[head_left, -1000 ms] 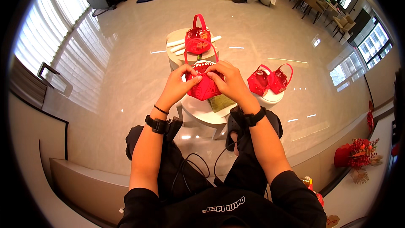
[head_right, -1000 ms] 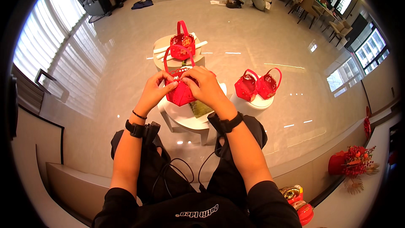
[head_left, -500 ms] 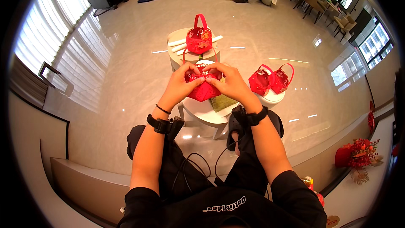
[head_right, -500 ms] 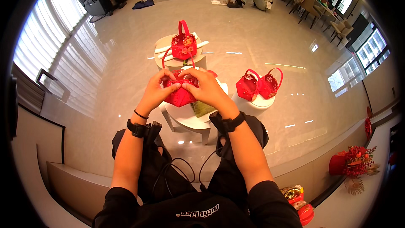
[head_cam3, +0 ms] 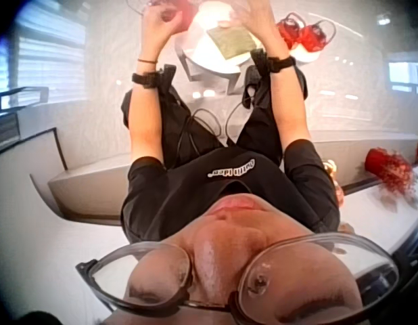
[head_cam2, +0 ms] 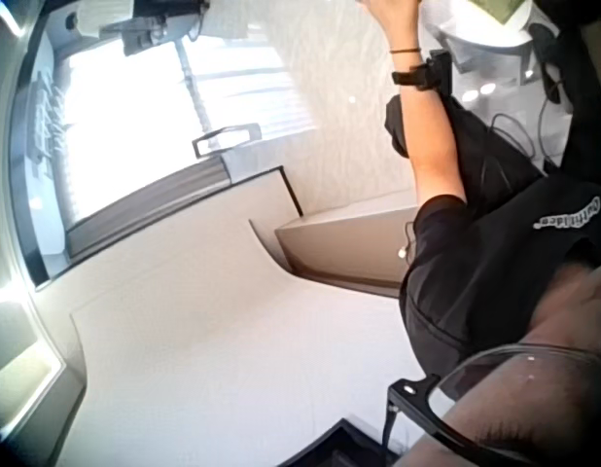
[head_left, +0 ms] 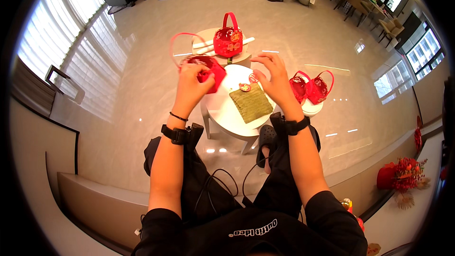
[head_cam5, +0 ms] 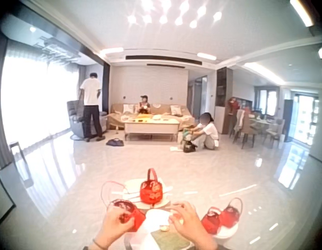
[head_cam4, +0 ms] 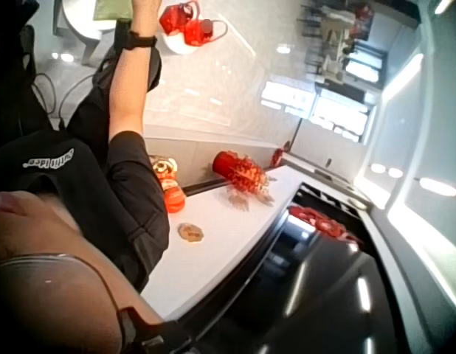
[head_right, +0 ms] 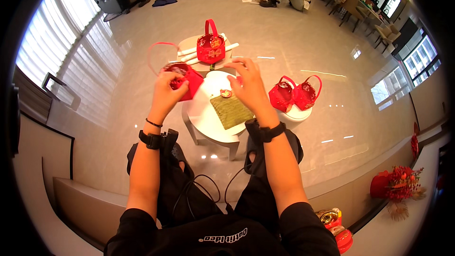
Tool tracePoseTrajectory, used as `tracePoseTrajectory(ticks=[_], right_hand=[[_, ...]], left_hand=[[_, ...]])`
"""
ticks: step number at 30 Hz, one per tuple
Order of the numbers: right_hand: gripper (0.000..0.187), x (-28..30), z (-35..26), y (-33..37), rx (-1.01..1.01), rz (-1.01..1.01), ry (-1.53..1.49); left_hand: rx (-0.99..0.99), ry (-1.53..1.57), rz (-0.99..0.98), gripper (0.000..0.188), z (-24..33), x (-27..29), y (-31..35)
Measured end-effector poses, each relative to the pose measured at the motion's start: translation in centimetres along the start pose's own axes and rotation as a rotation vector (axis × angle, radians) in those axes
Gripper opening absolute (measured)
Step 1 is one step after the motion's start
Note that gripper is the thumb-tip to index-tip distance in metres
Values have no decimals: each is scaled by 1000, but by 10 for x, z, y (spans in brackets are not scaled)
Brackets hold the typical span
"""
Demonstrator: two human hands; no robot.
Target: The person assembles small red decorative baskets by interlocking the cut-out tabs and securing the handles.
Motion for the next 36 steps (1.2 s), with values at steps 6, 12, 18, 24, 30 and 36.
tracePoseTrajectory(ticks=[6, 12, 18, 24, 30, 36], right_hand=[[15, -48, 97, 56, -280, -355, 79], [19, -69, 110, 64, -348, -426, 22], [20, -129, 56, 59, -41, -601, -35], [14, -166, 70, 61, -100, -700, 156], [10, -175, 78, 66, -36, -686, 307], [10, -165, 33, 61, 113, -589, 312]], left_hand=[[4, -109, 218, 19, -14, 32, 0], [77, -137, 161, 27, -22, 30, 0], [120, -77, 132, 26, -25, 17, 0], [144, -26, 101, 25, -18, 11, -2], [187, 14, 100, 26, -27, 15, -2], [274, 81, 133, 26, -49, 22, 1]])
Point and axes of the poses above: each hand's wrist, its own y-axis away from the middle knuckle, its own x-axis out of the back of the hand, z = x × y, the point moved 9 cm from there along -y, towards the middle knuckle
